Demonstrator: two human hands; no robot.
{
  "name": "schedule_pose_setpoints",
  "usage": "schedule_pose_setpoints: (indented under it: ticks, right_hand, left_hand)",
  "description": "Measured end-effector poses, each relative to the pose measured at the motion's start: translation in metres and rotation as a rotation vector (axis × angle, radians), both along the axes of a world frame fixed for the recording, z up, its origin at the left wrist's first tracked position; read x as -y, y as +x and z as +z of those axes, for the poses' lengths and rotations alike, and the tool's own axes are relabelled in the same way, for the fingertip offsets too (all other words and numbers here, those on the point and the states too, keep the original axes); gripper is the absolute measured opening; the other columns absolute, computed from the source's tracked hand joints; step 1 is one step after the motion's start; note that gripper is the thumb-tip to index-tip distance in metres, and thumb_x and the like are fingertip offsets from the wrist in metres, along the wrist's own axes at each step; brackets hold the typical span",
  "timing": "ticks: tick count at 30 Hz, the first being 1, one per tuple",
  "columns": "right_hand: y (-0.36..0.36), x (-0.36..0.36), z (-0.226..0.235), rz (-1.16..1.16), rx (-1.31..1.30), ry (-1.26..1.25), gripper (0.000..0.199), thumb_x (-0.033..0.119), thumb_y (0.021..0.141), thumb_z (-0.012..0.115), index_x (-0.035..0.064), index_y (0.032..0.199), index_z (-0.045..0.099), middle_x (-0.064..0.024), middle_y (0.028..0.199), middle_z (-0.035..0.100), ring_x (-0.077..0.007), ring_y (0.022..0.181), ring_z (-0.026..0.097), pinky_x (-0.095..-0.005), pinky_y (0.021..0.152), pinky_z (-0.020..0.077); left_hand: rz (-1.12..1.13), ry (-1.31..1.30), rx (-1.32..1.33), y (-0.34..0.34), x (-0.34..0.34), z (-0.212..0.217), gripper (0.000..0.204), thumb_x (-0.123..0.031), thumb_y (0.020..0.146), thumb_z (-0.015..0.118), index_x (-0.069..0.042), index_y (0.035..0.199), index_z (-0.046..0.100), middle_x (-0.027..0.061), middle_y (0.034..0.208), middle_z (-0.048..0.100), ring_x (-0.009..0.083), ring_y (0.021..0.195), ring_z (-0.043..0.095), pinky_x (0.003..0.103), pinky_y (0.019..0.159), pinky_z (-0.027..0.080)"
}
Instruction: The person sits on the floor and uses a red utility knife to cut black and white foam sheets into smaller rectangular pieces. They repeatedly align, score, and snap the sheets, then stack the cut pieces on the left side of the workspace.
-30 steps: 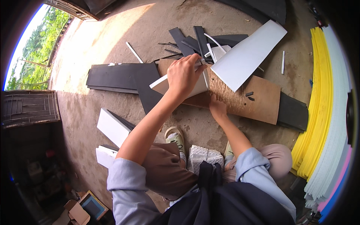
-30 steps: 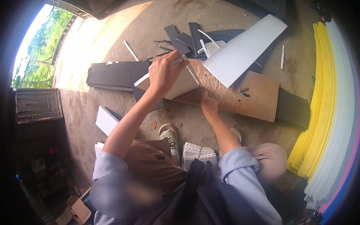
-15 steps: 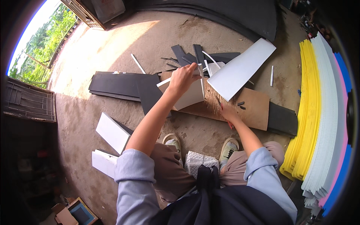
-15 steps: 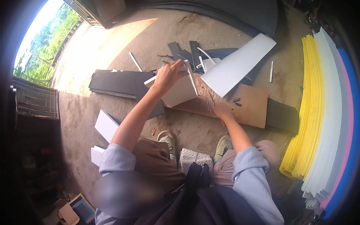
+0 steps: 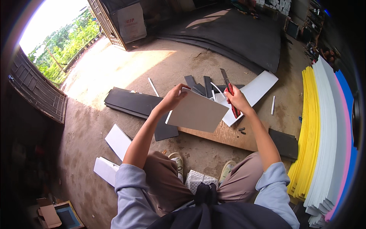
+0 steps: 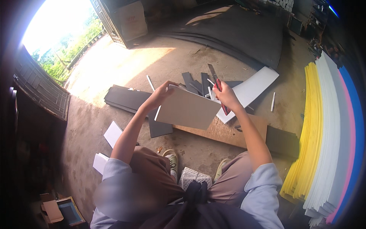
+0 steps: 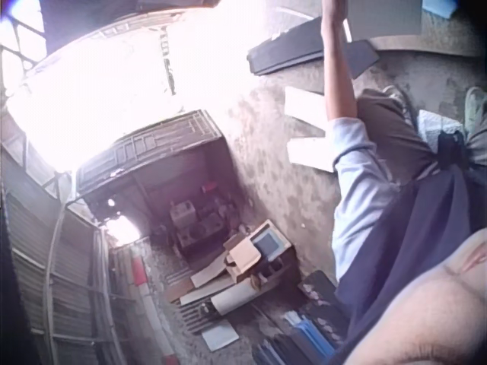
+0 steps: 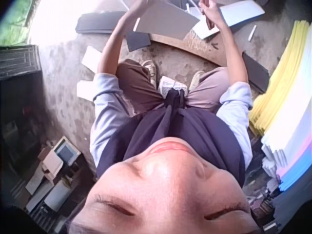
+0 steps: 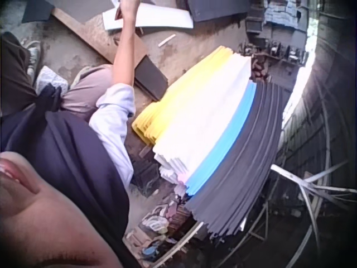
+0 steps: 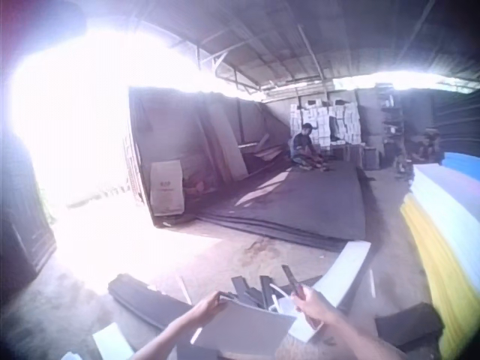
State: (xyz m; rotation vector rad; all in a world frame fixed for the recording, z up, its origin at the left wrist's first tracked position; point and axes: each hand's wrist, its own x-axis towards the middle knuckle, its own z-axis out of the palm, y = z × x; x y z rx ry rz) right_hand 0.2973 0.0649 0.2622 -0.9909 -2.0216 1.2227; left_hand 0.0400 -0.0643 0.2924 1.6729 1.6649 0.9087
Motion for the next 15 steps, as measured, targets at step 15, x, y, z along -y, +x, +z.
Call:
schedule_pose_setpoints:
  ticks: [15]
  right_hand:
    - [-0.017,0.065,0.014,0.330,0.053,0.180,0.051,0.047,0.091,0.040,-0.0031,0.089,0.048,-0.0160,0.078,0.060,-0.0217,0.074,0.059,-0.0306,0.067,0.0447]
  left_hand:
    - [0.159,0.149,0.297,0.003,0.042,-0.003,0.030,-0.027,0.092,0.050,-0.001,0.105,0.054,0.0002,0.087,0.058,0.0068,0.084,0.051,0.024,0.075,0.042]
